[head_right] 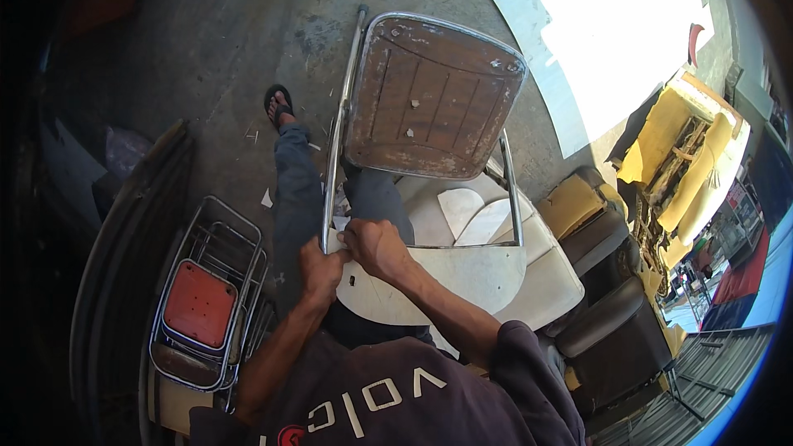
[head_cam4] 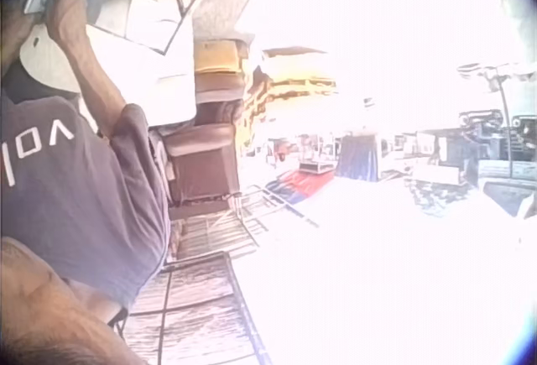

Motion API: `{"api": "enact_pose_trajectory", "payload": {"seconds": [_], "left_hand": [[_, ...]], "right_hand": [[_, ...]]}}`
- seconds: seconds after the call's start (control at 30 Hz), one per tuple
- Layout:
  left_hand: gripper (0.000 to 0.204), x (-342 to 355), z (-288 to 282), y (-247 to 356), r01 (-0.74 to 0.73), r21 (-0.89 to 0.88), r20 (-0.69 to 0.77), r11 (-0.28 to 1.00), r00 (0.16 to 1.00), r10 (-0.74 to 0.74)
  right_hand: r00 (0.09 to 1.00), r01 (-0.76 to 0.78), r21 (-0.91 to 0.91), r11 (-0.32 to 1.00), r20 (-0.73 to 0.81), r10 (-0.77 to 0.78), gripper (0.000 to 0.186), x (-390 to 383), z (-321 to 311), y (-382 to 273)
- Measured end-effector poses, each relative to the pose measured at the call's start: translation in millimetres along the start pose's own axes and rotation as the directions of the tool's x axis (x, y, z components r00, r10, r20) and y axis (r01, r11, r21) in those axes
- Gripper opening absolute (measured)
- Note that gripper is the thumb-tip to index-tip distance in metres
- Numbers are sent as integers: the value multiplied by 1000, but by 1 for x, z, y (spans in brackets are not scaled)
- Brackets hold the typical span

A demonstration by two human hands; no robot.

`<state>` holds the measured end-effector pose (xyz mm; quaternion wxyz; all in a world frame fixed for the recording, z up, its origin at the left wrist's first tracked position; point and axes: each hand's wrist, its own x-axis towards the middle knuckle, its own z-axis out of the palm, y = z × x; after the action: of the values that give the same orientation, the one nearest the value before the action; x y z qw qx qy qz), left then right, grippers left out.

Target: The person marks a curved wooden board by hand and then uses a screwdriver to attach the board to the metal frame of a folding chair.

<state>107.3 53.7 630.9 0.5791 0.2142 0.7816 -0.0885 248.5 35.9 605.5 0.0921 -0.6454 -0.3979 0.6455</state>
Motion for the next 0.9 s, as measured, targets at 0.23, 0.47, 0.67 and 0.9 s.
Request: {"api": "enact_pose_trajectory", "payload": {"seconds": [0.23, 0.47, 0.67, 0.9], "left_hand": [[34, -3, -1, 3, 14, 33, 20, 999, 1000, -14], [35, 1, 0, -8, 9, 56, 7, 998, 1000, -10], [26, 1, 1, -8, -28, 65, -2, 997, 1000, 29], [22, -2, 0, -2, -54, 77, -16, 996, 998, 55]], "right_hand": [[986, -162, 350, 923, 23, 164, 17, -7, 4, 12], [990, 86, 130, 988, -124, -70, 13, -19, 11, 9], [988, 147, 34, 989, -43, -146, 24, -28, -1, 7], [978, 194, -40, 980, -75, -197, 22, -28, 3, 7]]}}
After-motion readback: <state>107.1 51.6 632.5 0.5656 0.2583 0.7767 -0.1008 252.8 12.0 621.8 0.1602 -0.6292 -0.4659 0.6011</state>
